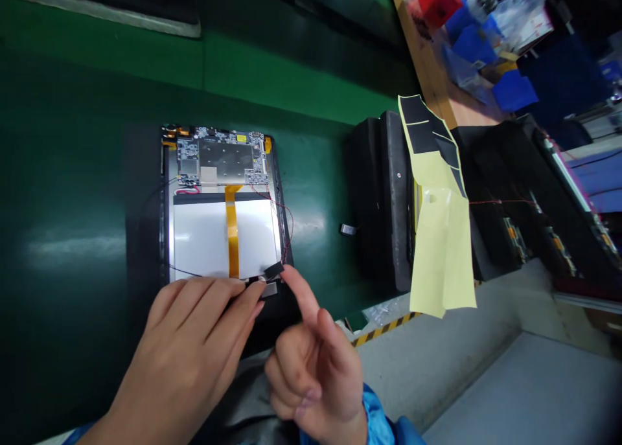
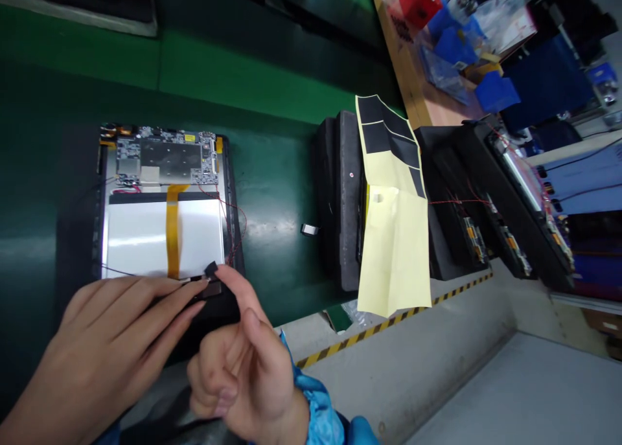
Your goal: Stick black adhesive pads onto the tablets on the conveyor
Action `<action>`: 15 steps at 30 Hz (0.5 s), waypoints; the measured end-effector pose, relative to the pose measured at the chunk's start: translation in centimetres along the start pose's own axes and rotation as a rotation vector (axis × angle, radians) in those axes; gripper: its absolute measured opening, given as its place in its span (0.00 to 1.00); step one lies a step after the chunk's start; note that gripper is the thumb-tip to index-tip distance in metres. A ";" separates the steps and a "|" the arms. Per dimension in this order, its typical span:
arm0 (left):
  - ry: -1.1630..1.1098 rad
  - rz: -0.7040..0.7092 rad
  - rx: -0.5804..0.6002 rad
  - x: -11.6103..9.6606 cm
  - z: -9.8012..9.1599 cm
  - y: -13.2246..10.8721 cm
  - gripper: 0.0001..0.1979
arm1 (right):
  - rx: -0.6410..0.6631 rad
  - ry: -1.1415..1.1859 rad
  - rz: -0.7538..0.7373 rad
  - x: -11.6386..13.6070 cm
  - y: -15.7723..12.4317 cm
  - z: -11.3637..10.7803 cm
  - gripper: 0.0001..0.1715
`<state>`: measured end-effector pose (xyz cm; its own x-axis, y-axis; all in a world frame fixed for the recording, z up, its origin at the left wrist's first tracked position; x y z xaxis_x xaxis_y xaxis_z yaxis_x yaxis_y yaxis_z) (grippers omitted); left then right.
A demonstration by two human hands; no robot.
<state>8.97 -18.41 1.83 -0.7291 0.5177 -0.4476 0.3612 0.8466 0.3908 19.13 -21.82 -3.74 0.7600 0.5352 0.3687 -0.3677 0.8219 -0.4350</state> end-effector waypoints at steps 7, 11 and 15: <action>0.008 -0.009 -0.028 -0.2 -0.3 -0.1 0.12 | -0.070 0.049 0.067 -2.2 0.1 -1.5 0.44; 0.031 -0.010 -0.047 -0.1 -0.5 -0.3 0.11 | -0.075 0.052 0.057 -1.9 -0.3 -1.7 0.44; 0.052 0.070 -0.001 0.1 -0.1 -1.0 0.16 | -0.041 0.074 0.058 -2.0 -0.3 -1.7 0.44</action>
<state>8.53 -19.20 1.47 -0.7313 0.5684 -0.3769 0.4117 0.8085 0.4204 18.61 -23.53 -5.74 0.7762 0.5647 0.2804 -0.3913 0.7802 -0.4880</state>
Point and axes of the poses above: each hand's wrist, its own y-axis towards the middle knuckle, its own z-axis out of the palm, x = y × z, the point moved 10 cm from there along y, towards the middle knuckle, and after that the axes turned 2 degrees about y, right-handed, at the moved point
